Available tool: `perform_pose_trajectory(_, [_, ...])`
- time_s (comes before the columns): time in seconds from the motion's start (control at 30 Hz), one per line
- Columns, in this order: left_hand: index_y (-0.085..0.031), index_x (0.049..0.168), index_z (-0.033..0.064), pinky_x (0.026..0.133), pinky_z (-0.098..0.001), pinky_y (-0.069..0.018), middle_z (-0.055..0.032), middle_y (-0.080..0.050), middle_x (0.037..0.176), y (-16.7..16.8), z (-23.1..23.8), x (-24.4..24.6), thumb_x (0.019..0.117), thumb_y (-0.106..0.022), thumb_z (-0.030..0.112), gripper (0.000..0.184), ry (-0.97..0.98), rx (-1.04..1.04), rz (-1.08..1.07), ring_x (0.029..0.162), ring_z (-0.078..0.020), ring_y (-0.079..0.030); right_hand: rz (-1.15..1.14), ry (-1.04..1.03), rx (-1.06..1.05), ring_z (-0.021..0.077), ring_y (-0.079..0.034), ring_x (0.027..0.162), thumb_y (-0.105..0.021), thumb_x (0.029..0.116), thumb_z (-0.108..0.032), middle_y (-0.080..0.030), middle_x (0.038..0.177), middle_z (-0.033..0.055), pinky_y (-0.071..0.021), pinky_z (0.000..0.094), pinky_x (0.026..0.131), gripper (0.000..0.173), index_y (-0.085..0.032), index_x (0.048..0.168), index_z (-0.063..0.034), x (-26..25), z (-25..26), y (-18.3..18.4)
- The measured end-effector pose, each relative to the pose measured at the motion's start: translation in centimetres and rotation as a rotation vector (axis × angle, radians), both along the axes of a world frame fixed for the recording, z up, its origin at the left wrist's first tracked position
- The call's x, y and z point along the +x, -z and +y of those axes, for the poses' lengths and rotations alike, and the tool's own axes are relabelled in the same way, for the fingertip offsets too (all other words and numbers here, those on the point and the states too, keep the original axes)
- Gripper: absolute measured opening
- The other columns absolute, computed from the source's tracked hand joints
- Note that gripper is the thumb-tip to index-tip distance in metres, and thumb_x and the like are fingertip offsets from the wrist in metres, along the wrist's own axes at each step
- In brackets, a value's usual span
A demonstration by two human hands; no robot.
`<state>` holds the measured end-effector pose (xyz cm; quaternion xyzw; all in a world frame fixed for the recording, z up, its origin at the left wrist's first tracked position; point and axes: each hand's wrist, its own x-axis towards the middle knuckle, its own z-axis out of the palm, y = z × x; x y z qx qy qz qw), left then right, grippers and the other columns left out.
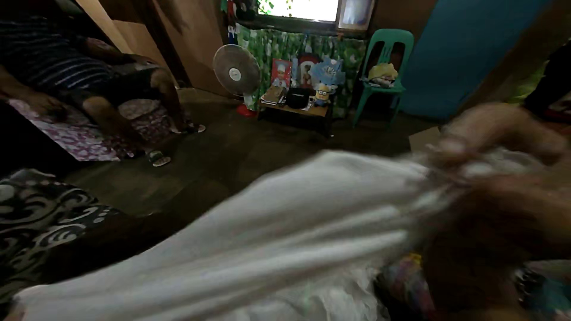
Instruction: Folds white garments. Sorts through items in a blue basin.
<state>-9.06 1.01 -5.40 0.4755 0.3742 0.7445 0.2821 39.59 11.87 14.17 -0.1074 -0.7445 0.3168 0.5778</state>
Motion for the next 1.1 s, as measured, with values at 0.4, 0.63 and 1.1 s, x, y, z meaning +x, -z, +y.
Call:
perform_pose_trajectory(0.4, [-0.066,0.095,0.0170,0.057,-0.0094,-0.0468,0.0159,-0.058,0.074,-9.3,8.4,17.1,0.1054,-0.051,0.024,0.019,0.381,-0.341,0.623,0.062,0.0084,-0.054,-0.556,-0.450,-0.217,0.0247,-0.061,0.122,-0.075,0.0915,-0.025,-0.060,0.134,0.0243,-0.0479,0.0400,0.106,0.074,-0.042,0.147,0.0107,-14.5,6.2,11.2])
perform_pose_trajectory(0.63, [-0.073,0.097,0.0024,0.061,-0.0060,-0.0453,0.0044,-0.067,0.078,-8.7,9.5,12.1,0.0983,-0.058,0.023,0.026,0.073,-0.139,1.023,0.065,0.0115,-0.054,-0.500,-0.349,-0.474,-0.0054,-0.055,0.071,-0.051,0.1058,-0.013,-0.058,0.078,-0.0065,-0.0482,0.0145,0.069,0.020,-0.063,0.095,-0.0006,-10.8,8.1,8.5])
perform_pose_trajectory(1.1, [-0.075,0.093,0.0345,0.064,-0.0071,-0.0510,0.0220,-0.070,0.081,-8.6,6.1,6.9,0.0971,-0.064,0.041,0.014,0.359,-0.165,0.264,0.072,0.0128,-0.062,-0.655,-0.180,-0.516,-0.0065,-0.055,0.064,-0.058,0.1014,-0.016,-0.059,0.068,-0.0133,-0.0481,0.0144,0.063,0.023,-0.065,0.080,-0.0133,-1.0,14.3,8.6])
